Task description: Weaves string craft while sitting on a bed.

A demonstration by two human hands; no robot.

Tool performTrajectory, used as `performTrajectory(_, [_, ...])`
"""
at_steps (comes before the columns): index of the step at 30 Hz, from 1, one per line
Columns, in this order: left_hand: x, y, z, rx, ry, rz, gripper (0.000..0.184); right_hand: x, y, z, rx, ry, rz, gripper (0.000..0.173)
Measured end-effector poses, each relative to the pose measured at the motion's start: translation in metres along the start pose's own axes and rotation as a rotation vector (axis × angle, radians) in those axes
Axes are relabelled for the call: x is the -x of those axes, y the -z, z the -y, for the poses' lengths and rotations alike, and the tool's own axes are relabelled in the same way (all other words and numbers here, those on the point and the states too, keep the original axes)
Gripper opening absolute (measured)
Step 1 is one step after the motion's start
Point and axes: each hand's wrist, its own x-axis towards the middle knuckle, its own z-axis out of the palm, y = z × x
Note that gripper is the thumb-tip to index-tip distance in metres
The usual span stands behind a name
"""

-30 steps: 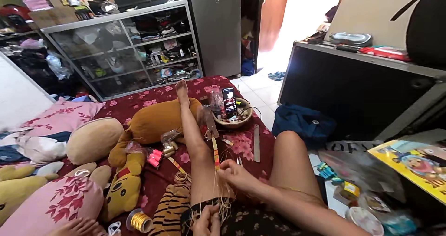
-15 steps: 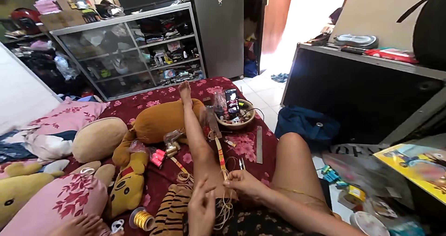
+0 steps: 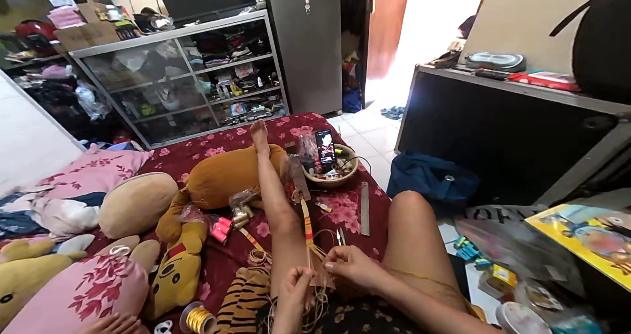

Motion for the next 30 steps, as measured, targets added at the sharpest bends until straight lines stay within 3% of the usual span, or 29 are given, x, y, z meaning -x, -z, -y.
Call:
performTrajectory(3, [0.033,0.017,-0.003,0.122,0.11,0.102,0.021,0.026,0.012,-0.001,0.127,0.018,0.005,0.041])
performTrajectory(5, [0.048,0.025,-0.001,0.218,0.154,0.147,0.025,0.044,0.016,0.0,0.111,0.033,0.056,0.044])
performTrajectory(7, [0.06,0.024,-0.003,0.234,0.097,0.092,0.021,0.058,0.017,0.008,0.063,0.034,0.149,0.043])
performTrajectory(11, [0.067,0.012,0.007,-0.168,-0.449,-0.19,0.009,0.071,0.013,0.026,-0.121,0.096,0.373,0.04])
performTrajectory(14, [0.061,0.017,0.02,-0.43,-0.685,-0.104,0.016,0.069,0.007,0.035,-0.175,0.186,0.473,0.041])
performTrajectory(18, [0.063,0.011,0.022,-0.207,-0.577,0.01,0.022,0.06,-0.008,0.048,-0.024,0.251,0.534,0.046])
performTrajectory(21, [0.067,0.008,0.016,-0.101,-0.498,-0.001,0.022,0.054,-0.018,0.048,-0.065,0.202,0.411,0.043])
performTrajectory(24, [0.071,0.005,0.014,-0.158,-0.46,-0.042,0.02,0.042,-0.027,0.047,-0.092,0.044,0.203,0.039])
performTrajectory(30, [0.067,0.002,0.021,-0.361,-0.532,-0.043,0.019,0.012,-0.04,0.035,-0.001,-0.05,0.176,0.021])
